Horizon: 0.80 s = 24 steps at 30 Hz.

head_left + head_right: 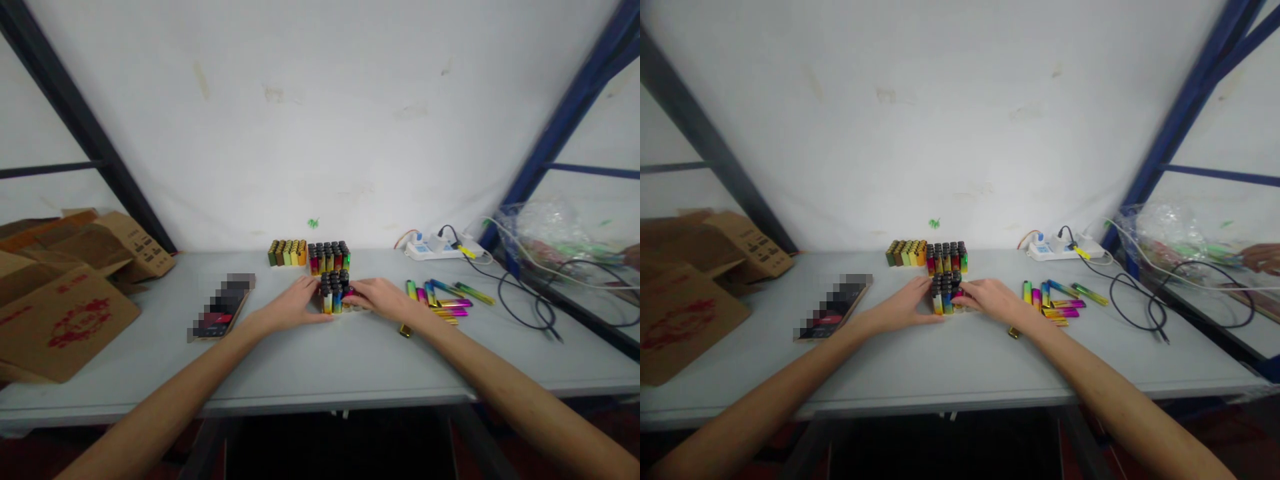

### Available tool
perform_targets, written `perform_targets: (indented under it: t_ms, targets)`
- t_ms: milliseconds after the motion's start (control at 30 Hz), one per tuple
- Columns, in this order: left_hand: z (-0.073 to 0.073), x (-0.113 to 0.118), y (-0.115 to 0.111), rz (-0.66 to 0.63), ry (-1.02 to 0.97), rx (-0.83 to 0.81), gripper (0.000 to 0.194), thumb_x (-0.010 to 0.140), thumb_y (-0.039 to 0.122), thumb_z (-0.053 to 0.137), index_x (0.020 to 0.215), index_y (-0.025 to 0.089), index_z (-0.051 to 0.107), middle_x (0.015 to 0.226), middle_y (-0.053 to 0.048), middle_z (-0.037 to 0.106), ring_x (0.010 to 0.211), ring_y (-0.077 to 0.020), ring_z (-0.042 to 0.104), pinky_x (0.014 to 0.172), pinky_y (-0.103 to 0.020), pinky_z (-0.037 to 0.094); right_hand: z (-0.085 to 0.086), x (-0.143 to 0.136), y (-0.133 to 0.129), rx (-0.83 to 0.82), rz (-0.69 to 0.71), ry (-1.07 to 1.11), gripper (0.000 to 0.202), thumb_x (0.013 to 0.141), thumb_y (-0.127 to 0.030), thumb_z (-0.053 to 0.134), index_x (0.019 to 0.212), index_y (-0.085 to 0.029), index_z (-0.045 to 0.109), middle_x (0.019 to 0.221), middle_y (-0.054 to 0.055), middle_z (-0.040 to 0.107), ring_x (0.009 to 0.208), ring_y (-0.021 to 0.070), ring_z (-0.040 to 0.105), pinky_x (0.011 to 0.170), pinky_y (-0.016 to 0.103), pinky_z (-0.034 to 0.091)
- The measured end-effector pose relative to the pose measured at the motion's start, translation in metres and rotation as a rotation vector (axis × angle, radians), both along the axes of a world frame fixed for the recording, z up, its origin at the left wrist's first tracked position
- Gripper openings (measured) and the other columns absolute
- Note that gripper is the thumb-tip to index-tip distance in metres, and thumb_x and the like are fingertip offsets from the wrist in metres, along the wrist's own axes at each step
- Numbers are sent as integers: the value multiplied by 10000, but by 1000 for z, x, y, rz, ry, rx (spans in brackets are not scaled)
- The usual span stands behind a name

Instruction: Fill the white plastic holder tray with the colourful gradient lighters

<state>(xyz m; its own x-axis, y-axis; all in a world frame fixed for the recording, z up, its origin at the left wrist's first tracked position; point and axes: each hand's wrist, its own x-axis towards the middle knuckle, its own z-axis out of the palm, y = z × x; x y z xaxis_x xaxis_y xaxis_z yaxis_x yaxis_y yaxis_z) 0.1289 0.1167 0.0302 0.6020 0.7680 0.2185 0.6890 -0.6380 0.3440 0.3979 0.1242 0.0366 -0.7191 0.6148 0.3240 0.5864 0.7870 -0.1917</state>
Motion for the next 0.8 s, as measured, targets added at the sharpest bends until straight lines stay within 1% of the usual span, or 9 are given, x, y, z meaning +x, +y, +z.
perform_targets:
  t_ms: [100, 233, 300, 400, 500, 567, 633, 700, 800]
  targets:
    - [0, 0, 0, -5, -8, 6, 714, 792, 668, 756, 1273, 168, 587, 1278, -167, 628, 1238, -373, 570, 1106, -526, 461, 4, -2, -1, 31, -59, -75, 392, 1058, -537, 465, 948, -198, 630, 780, 53, 681, 621, 174, 562, 597, 273, 297]
    - [2, 0, -1, -3, -16, -9, 732, 790, 654, 765, 1306, 172, 573, 1325, -171, 617, 1268, -379, 553, 1117, -536, 450, 4, -2, 0, 10, -71, -65, 492, 1036, -604, 451, 867, -186, 647, 830, 79, 696, 658, 174, 585, 600, 278, 309]
    - [2, 0, -1, -7, -13, -18, 727, 796, 645, 765, 1312, 171, 571, 1333, -170, 617, 1270, -378, 553, 1116, -536, 451, 7, 3, 2, -84, -31, -37, 524, 1007, -642, 489, 826, -181, 659, 777, 59, 684, 639, 163, 570, 593, 272, 317]
    - [1, -1, 0, 1, -5, -18, 734, 797, 657, 755, 1313, 169, 570, 1338, -174, 611, 1266, -376, 556, 1113, -534, 453, 19, 21, 6, -234, 11, 47, 530, 978, -658, 538, 791, -183, 680, 655, 7, 636, 577, 141, 522, 575, 257, 326]
    - [0, -1, 1, 5, -14, -4, 746, 783, 683, 750, 1300, 172, 582, 1318, -176, 620, 1256, -382, 564, 1114, -534, 453, 31, 41, 11, -147, -120, 134, 515, 1033, -588, 474, 797, -180, 682, 673, 17, 646, 599, 146, 540, 602, 261, 347]
    - [-1, -1, 1, 8, -19, 3, 751, 775, 700, 746, 1285, 172, 591, 1303, -175, 628, 1244, -385, 571, 1107, -533, 459, 33, 50, 15, -94, -219, 82, 471, 1030, -561, 498, 815, -182, 676, 701, 32, 669, 616, 156, 563, 613, 270, 349]
    - [0, -1, 1, 14, -17, 2, 754, 769, 710, 744, 1272, 168, 596, 1302, -179, 627, 1239, -388, 571, 1100, -536, 465, 27, 51, 17, -106, -290, -22, 418, 1015, -542, 541, 840, -188, 679, 730, 51, 694, 640, 172, 590, 616, 277, 350]
    - [0, -1, 1, 19, -6, -4, 756, 769, 707, 746, 1266, 157, 598, 1302, -189, 625, 1241, -393, 568, 1098, -541, 466, 18, 45, 19, -138, -359, -104, 394, 1009, -539, 548, 892, -190, 690, 782, 80, 721, 683, 195, 626, 624, 285, 362]
    - [0, 0, 1, 23, -6, -13, 765, 773, 694, 750, 1282, 146, 592, 1320, -199, 620, 1257, -398, 561, 1111, -547, 453, 5, 32, 19, -153, -493, -159, 458, 1001, -599, 517, 977, -180, 700, 885, 137, 751, 748, 240, 671, 638, 302, 395]
